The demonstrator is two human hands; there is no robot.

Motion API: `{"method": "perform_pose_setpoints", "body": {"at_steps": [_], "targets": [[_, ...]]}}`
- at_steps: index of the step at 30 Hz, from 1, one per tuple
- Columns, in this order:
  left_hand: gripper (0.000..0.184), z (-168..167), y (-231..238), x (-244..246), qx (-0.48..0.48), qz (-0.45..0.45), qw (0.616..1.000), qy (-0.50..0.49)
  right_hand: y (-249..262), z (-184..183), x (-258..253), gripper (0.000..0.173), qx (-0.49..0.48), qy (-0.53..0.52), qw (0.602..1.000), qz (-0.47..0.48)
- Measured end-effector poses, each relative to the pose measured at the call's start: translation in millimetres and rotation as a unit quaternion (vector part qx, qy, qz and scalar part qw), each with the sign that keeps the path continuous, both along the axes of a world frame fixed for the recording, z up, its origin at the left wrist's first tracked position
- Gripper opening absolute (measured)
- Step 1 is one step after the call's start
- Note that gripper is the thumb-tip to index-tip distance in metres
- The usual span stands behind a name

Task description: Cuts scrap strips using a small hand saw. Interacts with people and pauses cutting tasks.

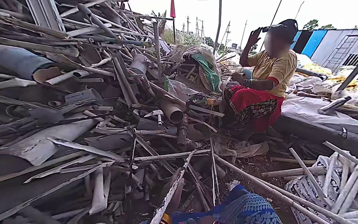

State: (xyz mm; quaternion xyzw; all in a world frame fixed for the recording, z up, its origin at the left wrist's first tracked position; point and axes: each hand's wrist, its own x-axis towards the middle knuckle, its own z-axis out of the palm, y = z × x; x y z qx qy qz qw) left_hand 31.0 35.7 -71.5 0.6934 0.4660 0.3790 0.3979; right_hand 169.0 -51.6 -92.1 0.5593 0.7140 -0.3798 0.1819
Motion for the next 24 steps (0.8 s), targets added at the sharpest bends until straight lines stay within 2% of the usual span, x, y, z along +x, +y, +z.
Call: {"method": "perform_pose_setpoints", "body": {"at_steps": [3,6,10,15,24], "targets": [[0.051,-26.8,5.7,2.4,0.080,-0.016,0.996,0.039,19.1,3.0,16.3,0.045,-0.058,-0.095,0.994,0.013],[0.049,-3.9,-1.3,3.0,0.015,-0.053,0.995,0.084,23.1,19.2,21.2,0.048,-0.066,-0.129,0.989,-0.006],[0.049,-4.1,4.5,8.4,0.019,-0.031,0.998,0.052,18.6,17.3,12.1,0.045,-0.068,-0.077,0.995,0.006],[0.047,-1.2,4.7,20.1,-0.040,0.034,0.996,-0.077,6.7,10.8,5.2,0.047,-0.094,-0.054,0.992,0.058],[0.050,-13.4,5.8,19.8,-0.015,-0.005,1.000,-0.017,19.7,29.9,18.2,0.052,-0.108,-0.041,0.992,0.052]]}}
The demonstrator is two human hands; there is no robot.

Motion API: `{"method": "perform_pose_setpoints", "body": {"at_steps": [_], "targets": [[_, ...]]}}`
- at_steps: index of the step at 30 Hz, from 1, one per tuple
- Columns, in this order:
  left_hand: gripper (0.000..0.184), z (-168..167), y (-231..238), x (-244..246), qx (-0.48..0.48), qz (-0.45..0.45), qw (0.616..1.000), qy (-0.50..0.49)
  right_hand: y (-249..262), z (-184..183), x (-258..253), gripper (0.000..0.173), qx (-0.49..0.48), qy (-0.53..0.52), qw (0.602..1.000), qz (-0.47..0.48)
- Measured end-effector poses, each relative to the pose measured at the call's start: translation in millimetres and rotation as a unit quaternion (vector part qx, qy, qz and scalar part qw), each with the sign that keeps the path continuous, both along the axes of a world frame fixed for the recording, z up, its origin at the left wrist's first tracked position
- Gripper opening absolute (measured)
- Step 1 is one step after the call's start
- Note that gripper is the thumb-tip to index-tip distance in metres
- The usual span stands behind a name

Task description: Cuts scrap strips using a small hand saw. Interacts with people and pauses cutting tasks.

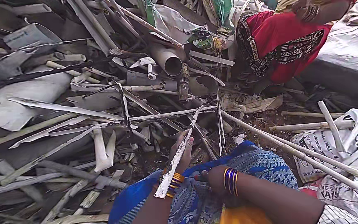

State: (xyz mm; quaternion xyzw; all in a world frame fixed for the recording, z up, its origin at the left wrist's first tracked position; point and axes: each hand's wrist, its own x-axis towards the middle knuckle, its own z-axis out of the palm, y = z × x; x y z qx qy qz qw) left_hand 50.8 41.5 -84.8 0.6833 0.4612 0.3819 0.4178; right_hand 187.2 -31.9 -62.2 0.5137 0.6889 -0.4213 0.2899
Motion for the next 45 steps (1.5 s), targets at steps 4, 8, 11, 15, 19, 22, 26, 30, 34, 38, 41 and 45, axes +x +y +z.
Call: {"method": "perform_pose_setpoints", "body": {"at_steps": [4,8,11,15,19,22,26,30,34,38,41,45], "targets": [[0.047,7.9,3.7,-1.6,-0.067,0.077,0.991,-0.089,21.1,22.4,26.8,0.043,0.014,-0.017,0.997,-0.068],[0.041,13.8,15.6,-4.7,-0.113,0.160,0.962,-0.189,35.0,28.7,65.2,0.045,0.143,-0.070,0.948,-0.277],[0.043,16.6,16.1,-5.4,-0.146,0.159,0.955,-0.202,27.3,30.3,76.7,0.046,0.222,0.053,0.909,-0.349],[0.039,16.4,21.1,-1.8,-0.150,0.169,0.952,-0.206,14.3,23.5,65.2,0.046,0.198,0.216,0.914,-0.279],[0.037,16.6,19.0,0.2,-0.146,0.149,0.963,-0.172,16.6,21.5,53.8,0.050,0.135,0.147,0.946,-0.255],[0.036,12.3,23.4,-0.2,-0.140,0.142,0.966,-0.166,21.4,20.0,54.8,0.044,0.128,0.147,0.947,-0.255],[0.033,7.5,19.7,-3.5,-0.130,0.138,0.970,-0.150,21.0,13.9,53.4,0.044,0.109,0.157,0.949,-0.252],[0.029,-3.7,12.3,0.3,-0.091,0.085,0.979,-0.159,26.3,4.6,48.6,0.051,0.096,0.165,0.946,-0.262],[0.032,-10.5,3.2,1.4,-0.083,0.027,0.989,-0.121,38.8,-7.8,36.0,0.053,0.110,0.161,0.944,-0.268],[0.030,-13.4,-1.0,-1.6,-0.117,0.067,0.985,-0.112,43.2,-17.1,22.3,0.061,0.109,0.106,0.954,-0.259],[0.031,-13.2,2.3,-7.4,-0.146,0.091,0.978,-0.121,46.3,-22.1,17.9,0.060,0.129,0.078,0.950,-0.272],[0.033,-8.1,-1.6,-8.2,-0.174,0.149,0.963,-0.140,45.1,-26.5,15.6,0.073,0.159,0.062,0.940,-0.297]]}}
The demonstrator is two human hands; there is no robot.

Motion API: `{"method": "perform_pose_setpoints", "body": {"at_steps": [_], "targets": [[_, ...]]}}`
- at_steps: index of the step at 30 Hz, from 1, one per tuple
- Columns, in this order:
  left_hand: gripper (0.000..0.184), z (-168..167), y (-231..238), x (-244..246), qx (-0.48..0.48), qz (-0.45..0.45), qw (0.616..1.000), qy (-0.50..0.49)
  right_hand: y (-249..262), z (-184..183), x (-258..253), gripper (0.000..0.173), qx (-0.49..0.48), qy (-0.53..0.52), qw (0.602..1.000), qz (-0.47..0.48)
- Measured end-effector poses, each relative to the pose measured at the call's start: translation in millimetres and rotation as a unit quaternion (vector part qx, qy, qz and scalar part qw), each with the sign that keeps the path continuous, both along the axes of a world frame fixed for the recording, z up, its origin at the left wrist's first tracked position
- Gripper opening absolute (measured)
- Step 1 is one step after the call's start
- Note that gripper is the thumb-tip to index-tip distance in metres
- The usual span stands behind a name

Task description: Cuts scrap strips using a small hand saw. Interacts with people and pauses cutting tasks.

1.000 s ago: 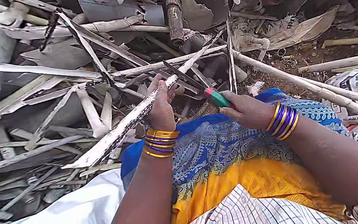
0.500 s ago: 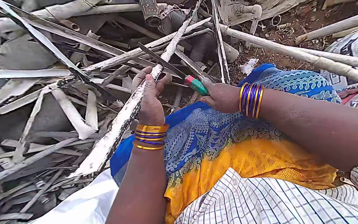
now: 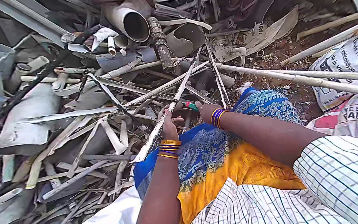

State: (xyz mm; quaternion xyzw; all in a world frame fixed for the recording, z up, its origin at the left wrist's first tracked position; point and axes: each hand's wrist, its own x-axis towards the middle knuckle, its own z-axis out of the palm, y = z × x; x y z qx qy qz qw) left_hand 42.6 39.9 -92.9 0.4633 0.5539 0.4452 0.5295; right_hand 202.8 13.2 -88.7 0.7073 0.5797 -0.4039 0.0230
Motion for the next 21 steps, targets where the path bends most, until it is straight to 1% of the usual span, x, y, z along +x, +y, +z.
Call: {"method": "perform_pose_setpoints", "body": {"at_steps": [1,3,4,5,8,11,14,16,18,20,21], "targets": [[0.032,2.7,-1.5,0.9,0.011,0.005,1.000,-0.006,0.3,-2.3,2.3,0.068,-0.007,-0.001,1.000,-0.027],[0.030,9.3,-10.6,1.3,0.069,-0.031,0.997,-0.016,-2.4,-11.7,15.7,0.046,-0.052,-0.015,0.995,-0.078],[0.031,12.7,-14.0,0.9,0.086,-0.049,0.995,-0.027,-5.5,-15.0,19.9,0.038,-0.067,-0.021,0.995,-0.066],[0.034,14.7,-17.2,-1.8,0.084,-0.054,0.995,-0.032,-11.3,-14.5,17.0,0.036,-0.079,-0.014,0.995,-0.051],[0.038,22.3,-13.2,-7.3,0.064,-0.018,0.997,-0.050,-23.5,0.5,3.0,0.043,-0.067,0.003,0.997,-0.028],[0.039,22.2,-11.3,-7.8,0.073,-0.002,0.996,-0.051,-26.9,11.5,4.1,0.037,-0.063,-0.015,0.998,-0.015],[0.041,17.5,-16.3,-3.6,0.047,-0.007,0.998,-0.038,-35.6,24.6,10.5,0.038,-0.045,-0.022,0.998,-0.033],[0.042,16.2,-16.7,-2.2,0.036,-0.020,0.999,-0.027,-40.7,34.5,14.8,0.043,-0.030,-0.026,0.998,-0.045],[0.044,16.0,-15.8,1.2,0.038,-0.036,0.998,-0.023,-47.4,48.9,26.4,0.048,-0.015,-0.037,0.997,-0.071],[0.045,16.1,-16.0,7.9,0.044,-0.043,0.998,-0.018,-56.1,62.9,46.2,0.051,0.027,-0.052,0.989,-0.139],[0.045,16.7,-16.4,11.5,0.050,-0.044,0.998,-0.014,-61.7,71.0,57.1,0.053,0.068,-0.055,0.979,-0.184]]}}
